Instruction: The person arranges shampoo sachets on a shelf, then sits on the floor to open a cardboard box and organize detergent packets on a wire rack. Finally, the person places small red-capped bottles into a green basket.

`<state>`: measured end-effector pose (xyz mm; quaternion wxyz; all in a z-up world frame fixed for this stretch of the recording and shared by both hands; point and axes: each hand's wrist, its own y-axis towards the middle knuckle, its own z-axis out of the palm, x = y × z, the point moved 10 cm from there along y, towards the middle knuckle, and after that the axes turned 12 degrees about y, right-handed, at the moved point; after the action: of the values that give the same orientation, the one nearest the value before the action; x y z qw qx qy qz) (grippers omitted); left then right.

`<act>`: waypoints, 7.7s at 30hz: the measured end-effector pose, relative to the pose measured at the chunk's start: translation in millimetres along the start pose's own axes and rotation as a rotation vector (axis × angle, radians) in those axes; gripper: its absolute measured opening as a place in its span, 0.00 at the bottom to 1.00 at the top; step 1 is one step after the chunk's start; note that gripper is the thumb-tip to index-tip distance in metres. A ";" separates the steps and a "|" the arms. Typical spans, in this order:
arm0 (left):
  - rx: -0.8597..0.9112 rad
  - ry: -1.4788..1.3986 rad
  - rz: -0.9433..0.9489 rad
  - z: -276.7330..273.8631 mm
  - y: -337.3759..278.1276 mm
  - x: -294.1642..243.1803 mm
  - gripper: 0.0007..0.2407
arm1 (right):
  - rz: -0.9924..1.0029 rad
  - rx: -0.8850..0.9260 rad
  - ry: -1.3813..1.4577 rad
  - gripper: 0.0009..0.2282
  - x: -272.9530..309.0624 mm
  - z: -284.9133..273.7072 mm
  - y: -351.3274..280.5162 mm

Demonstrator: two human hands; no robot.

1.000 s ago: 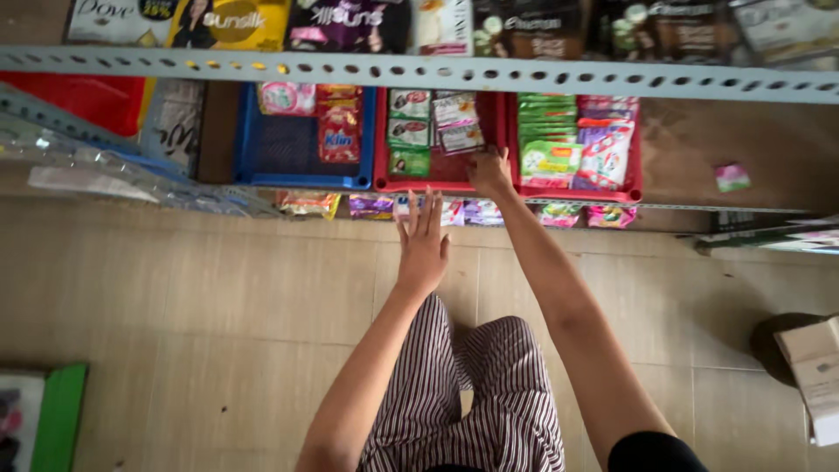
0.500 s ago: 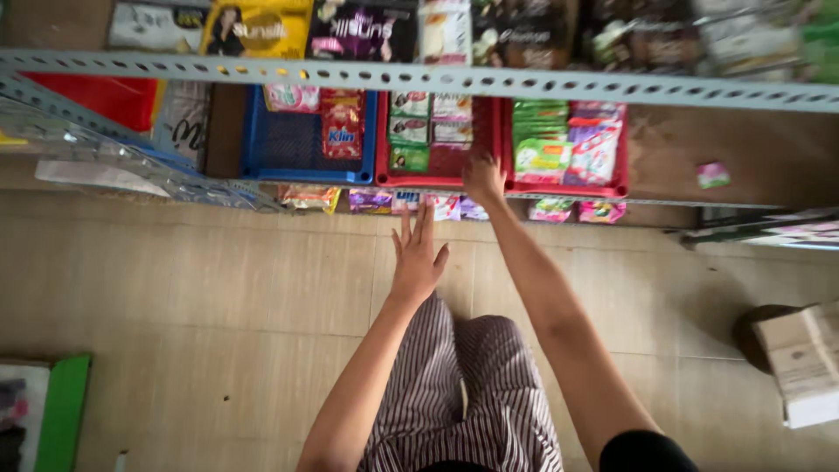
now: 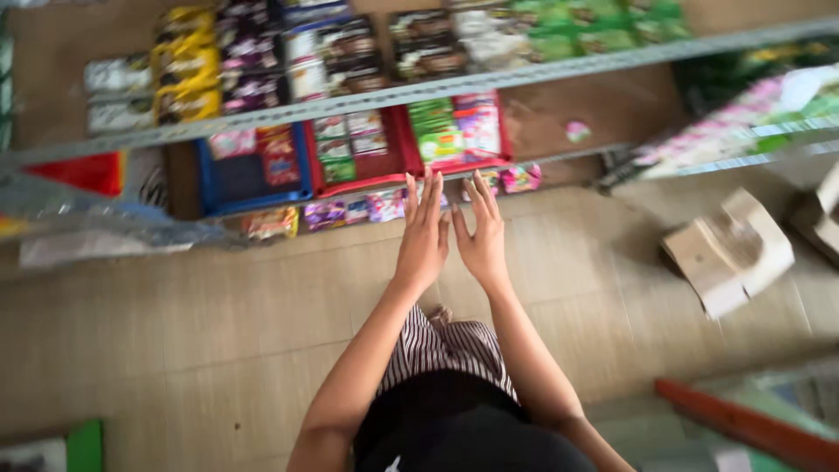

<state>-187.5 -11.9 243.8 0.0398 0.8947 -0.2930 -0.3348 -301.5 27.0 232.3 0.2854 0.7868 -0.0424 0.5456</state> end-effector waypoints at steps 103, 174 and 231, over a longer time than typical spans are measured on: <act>0.576 0.465 -0.329 1776.4 251.9 -571.0 0.30 | 1.128 -0.707 -0.363 0.24 -1376.9 -1732.0 -381.7; 0.538 -0.747 -0.731 1902.2 268.7 -639.0 0.34 | 0.513 0.018 -0.869 0.17 -1471.6 -1609.7 -180.0; 0.456 0.704 0.349 1928.8 301.6 -812.2 0.63 | 0.490 -0.229 -0.721 0.18 -1490.6 -1656.6 -192.1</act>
<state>-2028.8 427.6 -698.1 -0.0053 0.8771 -0.4744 0.0744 -2208.8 643.0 -760.6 0.2000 0.8566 -0.3846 0.2798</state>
